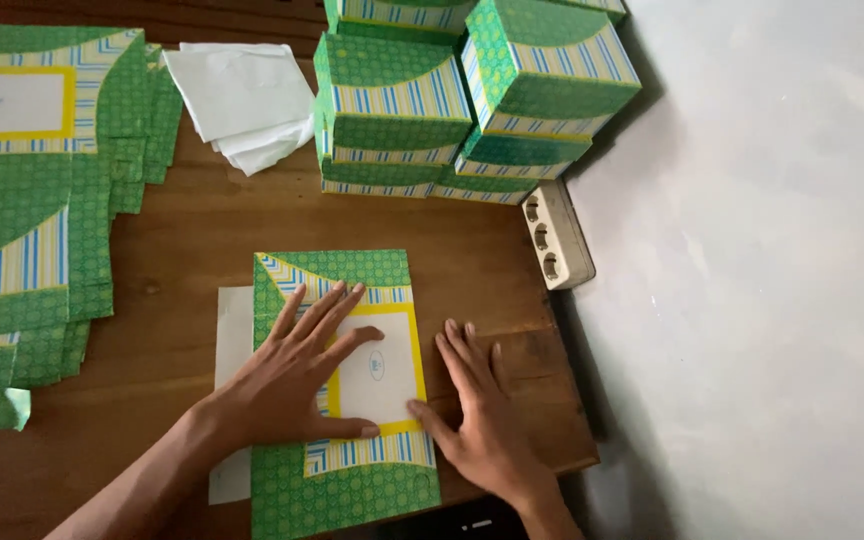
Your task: The person folds a flat white cardboard template into a small rectangular box. They fold along pre-scored lines, tuck in side flaps, and secure the structure by folding and interlocking tabs. The finished box is placed on a stack of similar completed boxes.
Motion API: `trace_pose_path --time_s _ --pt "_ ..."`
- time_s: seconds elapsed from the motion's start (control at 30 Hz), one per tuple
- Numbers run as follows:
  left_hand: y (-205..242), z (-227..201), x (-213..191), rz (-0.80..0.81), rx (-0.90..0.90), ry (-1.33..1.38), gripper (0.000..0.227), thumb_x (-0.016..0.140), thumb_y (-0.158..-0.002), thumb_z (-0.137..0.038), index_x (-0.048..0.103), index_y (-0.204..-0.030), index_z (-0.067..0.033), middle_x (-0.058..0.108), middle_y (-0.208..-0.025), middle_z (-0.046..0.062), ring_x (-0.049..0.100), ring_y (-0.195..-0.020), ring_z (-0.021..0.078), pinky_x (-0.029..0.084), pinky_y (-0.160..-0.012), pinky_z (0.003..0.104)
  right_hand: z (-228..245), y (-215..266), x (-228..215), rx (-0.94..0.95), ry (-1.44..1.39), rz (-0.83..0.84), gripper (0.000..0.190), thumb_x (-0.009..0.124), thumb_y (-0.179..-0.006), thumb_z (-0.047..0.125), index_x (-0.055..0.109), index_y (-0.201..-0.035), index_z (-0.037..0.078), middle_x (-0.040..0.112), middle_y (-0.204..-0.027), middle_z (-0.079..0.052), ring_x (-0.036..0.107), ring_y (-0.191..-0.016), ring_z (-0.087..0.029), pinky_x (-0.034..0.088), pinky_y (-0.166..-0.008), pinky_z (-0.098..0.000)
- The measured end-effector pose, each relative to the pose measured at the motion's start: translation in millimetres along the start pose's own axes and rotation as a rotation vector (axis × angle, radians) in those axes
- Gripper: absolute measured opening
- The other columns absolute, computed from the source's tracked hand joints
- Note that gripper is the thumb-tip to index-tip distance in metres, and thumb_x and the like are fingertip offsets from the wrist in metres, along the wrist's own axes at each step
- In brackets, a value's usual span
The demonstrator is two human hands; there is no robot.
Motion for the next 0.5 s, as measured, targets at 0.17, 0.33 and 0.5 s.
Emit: trace_pose_path --time_s 0.17,0.33,0.5 --pt "-1.5 -0.2 -2.2 0.006 0.004 0.024 0.095 0.069 -0.077 -0.085 0.049 -0.143 -0.0197 0.022 -0.167 0.023 0.017 -0.155 0.0410 0.005 -0.122 0.063 -9.8 -45.0 -2.0 -0.054 0.053 -0.001 0.084 0.059 -0.097 0.051 0.031 -0.157 -0.001 0.024 -0.169 -0.017 0.014 -0.158 -0.032 0.001 -0.125 -0.0530" --pt "-3.0 0.9 -9.0 0.048 0.008 0.057 0.098 0.070 -0.078 -0.084 0.046 -0.147 -0.0188 0.015 -0.168 0.025 0.011 -0.155 0.0419 -0.001 -0.122 0.061 -21.3 -90.7 -6.5 -0.026 0.144 0.059 0.091 0.045 -0.096 0.065 0.028 -0.159 0.002 0.020 -0.170 -0.015 0.011 -0.158 -0.029 0.002 -0.126 -0.0500" --pt "-2.3 7.7 -9.4 0.150 -0.066 0.236 0.103 0.086 -0.069 -0.074 0.049 -0.150 -0.0217 0.015 -0.169 0.018 0.006 -0.156 0.0360 -0.005 -0.123 0.057 -26.3 -102.2 -2.5 0.036 0.144 0.066 0.080 0.052 -0.101 0.050 0.025 -0.160 0.004 0.016 -0.171 -0.013 0.008 -0.159 -0.029 0.004 -0.125 -0.0540"
Point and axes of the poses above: each hand's wrist, its own y-axis away from the middle knuckle, its own x-axis out of the palm, z = x × y, the point moved 5 cm from there along -y, towards the middle knuckle
